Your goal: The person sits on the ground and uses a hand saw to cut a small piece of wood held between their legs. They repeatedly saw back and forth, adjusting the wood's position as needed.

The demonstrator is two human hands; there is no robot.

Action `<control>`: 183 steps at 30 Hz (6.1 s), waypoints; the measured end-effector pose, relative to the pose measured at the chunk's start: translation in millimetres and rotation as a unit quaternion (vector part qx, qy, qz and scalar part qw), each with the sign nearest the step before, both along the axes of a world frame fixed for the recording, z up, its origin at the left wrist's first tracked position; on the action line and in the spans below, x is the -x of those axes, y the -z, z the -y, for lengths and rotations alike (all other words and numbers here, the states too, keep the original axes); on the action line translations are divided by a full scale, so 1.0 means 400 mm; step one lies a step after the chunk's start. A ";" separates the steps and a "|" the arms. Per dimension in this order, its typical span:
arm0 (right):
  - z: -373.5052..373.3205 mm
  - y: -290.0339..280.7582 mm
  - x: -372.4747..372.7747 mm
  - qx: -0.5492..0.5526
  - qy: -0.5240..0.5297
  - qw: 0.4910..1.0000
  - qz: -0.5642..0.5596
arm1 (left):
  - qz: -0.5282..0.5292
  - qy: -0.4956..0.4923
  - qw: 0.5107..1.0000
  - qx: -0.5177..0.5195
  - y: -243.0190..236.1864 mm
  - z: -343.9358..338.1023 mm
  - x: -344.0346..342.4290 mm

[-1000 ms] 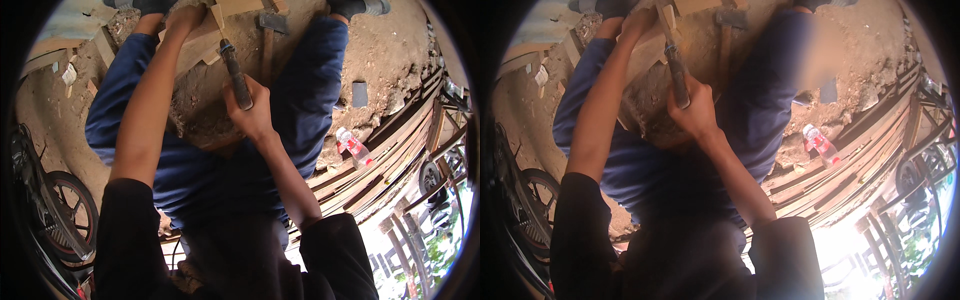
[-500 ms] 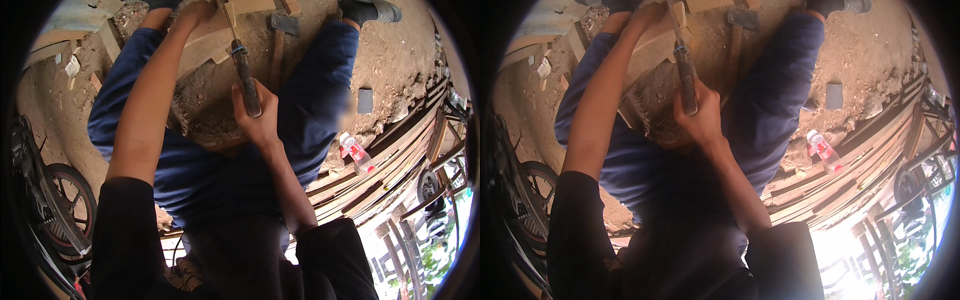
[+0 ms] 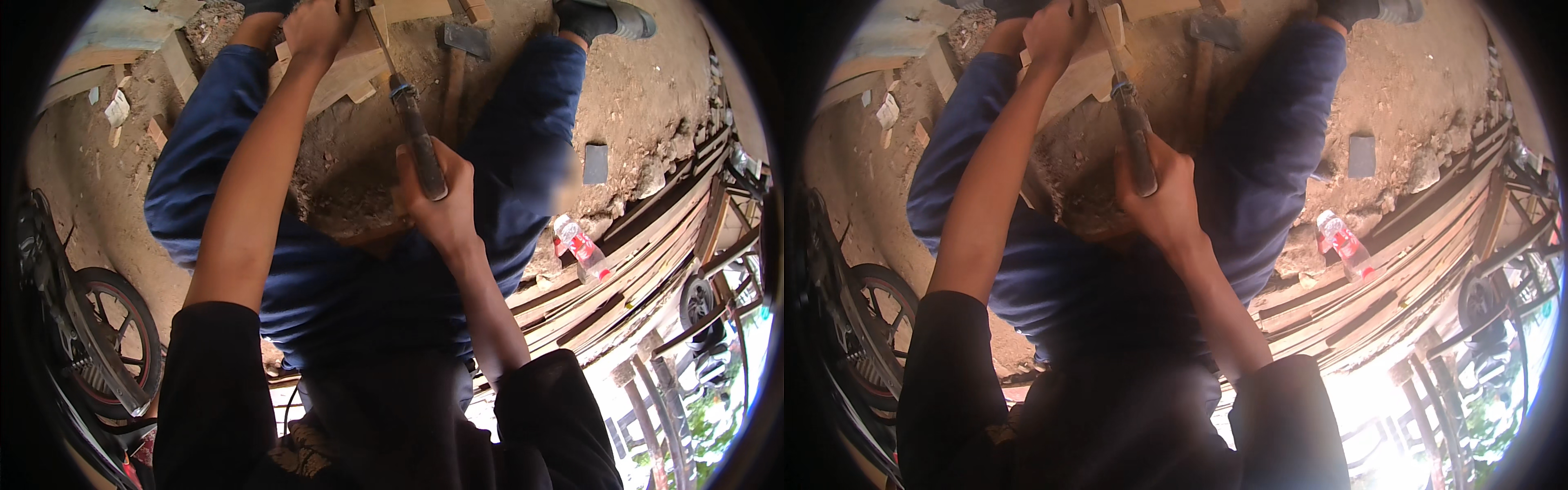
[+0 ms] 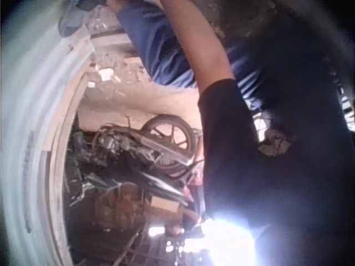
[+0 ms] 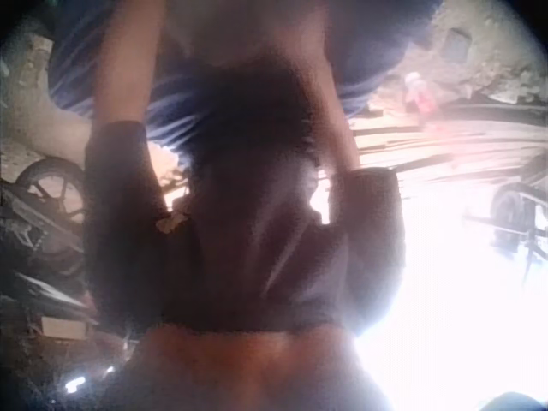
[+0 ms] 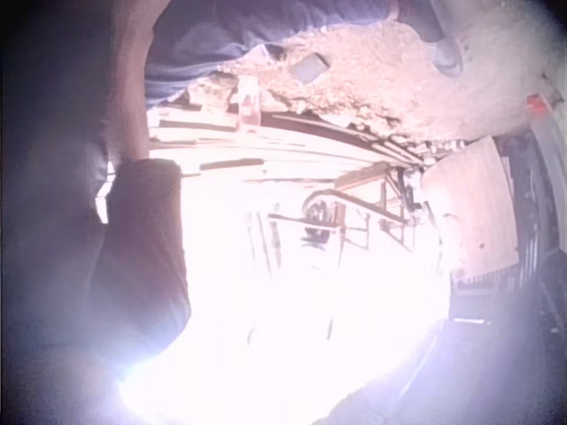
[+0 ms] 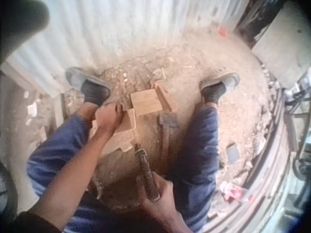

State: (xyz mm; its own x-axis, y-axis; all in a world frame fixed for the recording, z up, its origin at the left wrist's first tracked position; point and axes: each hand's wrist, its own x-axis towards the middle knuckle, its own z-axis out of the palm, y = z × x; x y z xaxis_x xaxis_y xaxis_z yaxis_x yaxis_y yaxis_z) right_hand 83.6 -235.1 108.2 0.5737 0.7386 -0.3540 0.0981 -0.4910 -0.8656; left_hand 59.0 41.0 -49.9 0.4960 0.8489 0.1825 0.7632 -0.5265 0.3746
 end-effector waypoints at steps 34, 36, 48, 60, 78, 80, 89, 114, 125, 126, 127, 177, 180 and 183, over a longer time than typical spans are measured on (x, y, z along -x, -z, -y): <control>0.009 0.067 -0.006 -0.078 0.002 0.997 -0.009 | -0.009 -0.016 0.999 0.048 -0.042 0.012 0.008; 0.030 0.067 0.012 -0.076 0.001 0.997 0.018 | -0.009 -0.021 0.999 0.045 -0.047 0.009 0.003; 0.035 0.051 0.016 -0.057 -0.003 0.998 0.006 | -0.017 -0.006 0.999 0.038 -0.016 -0.002 0.009; 0.076 0.040 0.033 -0.051 0.017 0.998 -0.018 | -0.008 0.003 0.999 0.047 -0.037 0.021 0.004; -0.040 0.034 0.030 -0.034 0.016 0.999 0.034 | -0.030 -0.004 0.997 0.067 -0.040 0.020 0.013; -0.008 0.038 0.056 -0.021 0.026 0.998 0.043 | -0.033 -0.023 0.997 0.073 -0.043 0.025 0.002; -0.036 0.001 0.009 -0.036 0.007 0.998 0.047 | -0.004 -0.009 0.998 0.055 -0.034 0.022 0.006; 0.016 0.018 0.009 -0.056 0.011 0.998 0.017 | -0.004 0.004 0.998 0.059 -0.028 0.014 0.017; 0.036 0.041 0.045 -0.051 0.028 0.998 0.021 | -0.004 0.000 0.997 0.076 -0.046 0.031 0.014; 0.063 0.029 0.052 -0.062 0.034 0.997 0.016 | 0.000 0.001 0.997 0.071 -0.048 0.027 0.011; 0.085 0.027 0.058 -0.061 0.034 0.998 0.010 | -0.004 0.003 0.997 0.073 -0.051 0.024 0.008; -0.092 0.081 -0.004 -0.074 0.001 0.997 0.037 | -0.067 0.017 0.997 0.028 -0.038 0.011 0.012; -0.041 0.045 0.025 -0.077 0.013 0.995 0.055 | -0.071 0.008 0.997 0.020 -0.037 0.005 0.020; 0.064 0.051 0.063 -0.071 0.018 0.994 0.084 | -0.043 0.000 0.999 0.028 -0.044 0.018 0.013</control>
State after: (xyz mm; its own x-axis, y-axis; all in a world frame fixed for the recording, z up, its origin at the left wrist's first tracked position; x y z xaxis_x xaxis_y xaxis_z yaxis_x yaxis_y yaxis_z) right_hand 58.5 -260.7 87.9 0.6425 0.7526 -0.1444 0.2322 -0.3708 -0.8992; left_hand 53.9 33.8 -32.3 0.5076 0.8568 0.0910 0.7942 -0.5062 0.3361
